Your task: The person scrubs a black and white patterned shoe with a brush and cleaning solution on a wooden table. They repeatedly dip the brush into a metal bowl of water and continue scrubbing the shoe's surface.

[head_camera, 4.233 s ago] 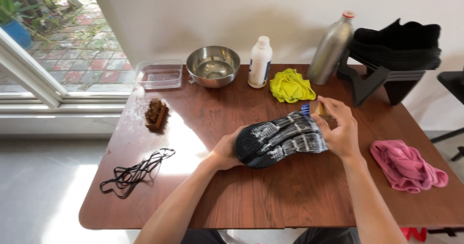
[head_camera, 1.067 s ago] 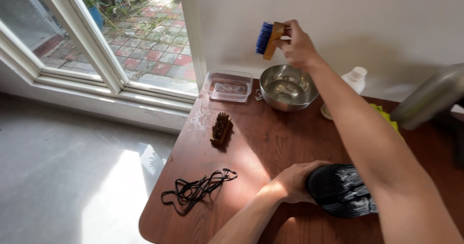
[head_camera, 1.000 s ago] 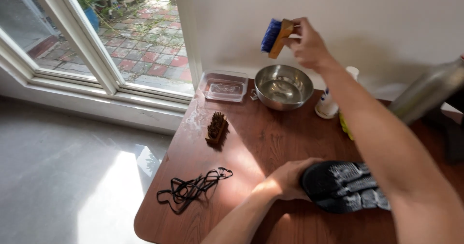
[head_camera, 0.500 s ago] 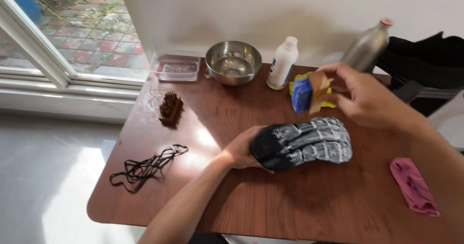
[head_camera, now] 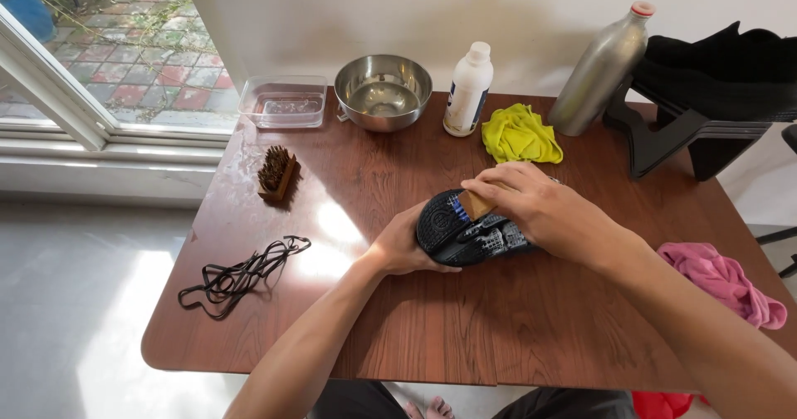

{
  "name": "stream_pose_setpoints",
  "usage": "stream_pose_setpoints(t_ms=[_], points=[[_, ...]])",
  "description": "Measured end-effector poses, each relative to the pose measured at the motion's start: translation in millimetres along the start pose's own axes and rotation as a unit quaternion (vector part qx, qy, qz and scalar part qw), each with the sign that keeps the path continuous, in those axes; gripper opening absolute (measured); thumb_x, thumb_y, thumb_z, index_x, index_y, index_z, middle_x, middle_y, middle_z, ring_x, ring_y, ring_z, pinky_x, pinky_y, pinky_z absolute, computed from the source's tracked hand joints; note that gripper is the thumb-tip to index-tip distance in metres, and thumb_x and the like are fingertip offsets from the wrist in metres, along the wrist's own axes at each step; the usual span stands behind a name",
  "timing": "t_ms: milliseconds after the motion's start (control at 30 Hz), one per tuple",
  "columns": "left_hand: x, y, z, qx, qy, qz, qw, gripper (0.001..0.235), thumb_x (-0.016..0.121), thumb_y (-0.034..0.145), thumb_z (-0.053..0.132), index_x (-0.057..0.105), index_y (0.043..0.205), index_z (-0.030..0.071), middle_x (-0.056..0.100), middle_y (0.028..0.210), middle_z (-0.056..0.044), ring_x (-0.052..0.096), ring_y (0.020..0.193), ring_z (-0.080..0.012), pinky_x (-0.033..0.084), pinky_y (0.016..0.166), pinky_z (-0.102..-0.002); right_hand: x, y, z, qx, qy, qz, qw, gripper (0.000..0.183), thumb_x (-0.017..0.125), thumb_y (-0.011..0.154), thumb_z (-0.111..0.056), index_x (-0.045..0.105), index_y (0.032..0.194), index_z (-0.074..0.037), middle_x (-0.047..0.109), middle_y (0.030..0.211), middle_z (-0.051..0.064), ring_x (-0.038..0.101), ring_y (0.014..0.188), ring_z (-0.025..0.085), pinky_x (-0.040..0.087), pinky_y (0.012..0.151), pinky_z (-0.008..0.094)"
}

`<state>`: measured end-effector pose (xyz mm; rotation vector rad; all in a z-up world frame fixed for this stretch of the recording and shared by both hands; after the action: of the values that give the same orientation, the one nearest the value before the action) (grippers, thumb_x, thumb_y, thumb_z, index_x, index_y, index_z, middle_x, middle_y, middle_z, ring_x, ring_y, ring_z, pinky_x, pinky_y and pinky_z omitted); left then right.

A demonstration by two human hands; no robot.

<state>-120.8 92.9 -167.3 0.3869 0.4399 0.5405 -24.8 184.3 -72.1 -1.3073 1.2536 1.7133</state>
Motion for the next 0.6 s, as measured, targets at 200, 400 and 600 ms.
stream_pose_setpoints(t_ms=[200, 400, 600], points=[[-1.6, 1.7, -0.6, -0.027, 0.008, -0.013, 1.000, 0.080, 0.099, 0.048, 0.028, 0.063, 0.117, 0.010, 0.069, 0.110, -0.013, 0.068, 0.110, -0.0310, 0.053, 0.102, -0.045, 6.4, -22.8, 23.7, 0.035, -0.037, 0.003, 0.999, 0.041, 0.058, 0.098, -0.019, 0.058, 0.140, -0.017, 0.061, 0.130, 0.004, 0.058, 0.128, 0.029, 0.045, 0.114, 0.044], [2.4, 0.9, -7.4, -0.046, 0.019, -0.018, 0.999, 0.086, 0.098, 0.048, 0.031, 0.061, 0.123, 0.012, 0.069, 0.116, -0.013, 0.066, 0.116, -0.0328, 0.051, 0.105, -0.047, 22.9, -41.7, 42.2, 0.098, -0.069, 0.040, 0.992, 0.046, 0.057, 0.100, -0.024, 0.057, 0.146, -0.021, 0.061, 0.133, 0.002, 0.057, 0.131, 0.031, 0.043, 0.115, 0.046], [6.9, -1.2, -27.5, -0.065, 0.060, -0.028, 0.996, 0.096, 0.098, 0.047, 0.037, 0.057, 0.132, 0.015, 0.067, 0.124, -0.011, 0.063, 0.122, -0.0317, 0.050, 0.109, -0.048, 11.6, -25.0, -4.5, 0.175, 0.065, 0.099, 0.977, 0.049, 0.048, 0.101, -0.051, 0.056, 0.148, -0.039, 0.060, 0.139, -0.002, 0.039, 0.142, 0.049, 0.035, 0.113, 0.069]])
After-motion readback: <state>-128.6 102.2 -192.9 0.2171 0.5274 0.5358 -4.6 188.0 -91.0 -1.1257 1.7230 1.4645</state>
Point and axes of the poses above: each hand's wrist, its own y-axis towards the middle knuckle, its own x-axis out of the palm, z = x × y, the point moved 10 cm from there along y, towards the middle knuckle
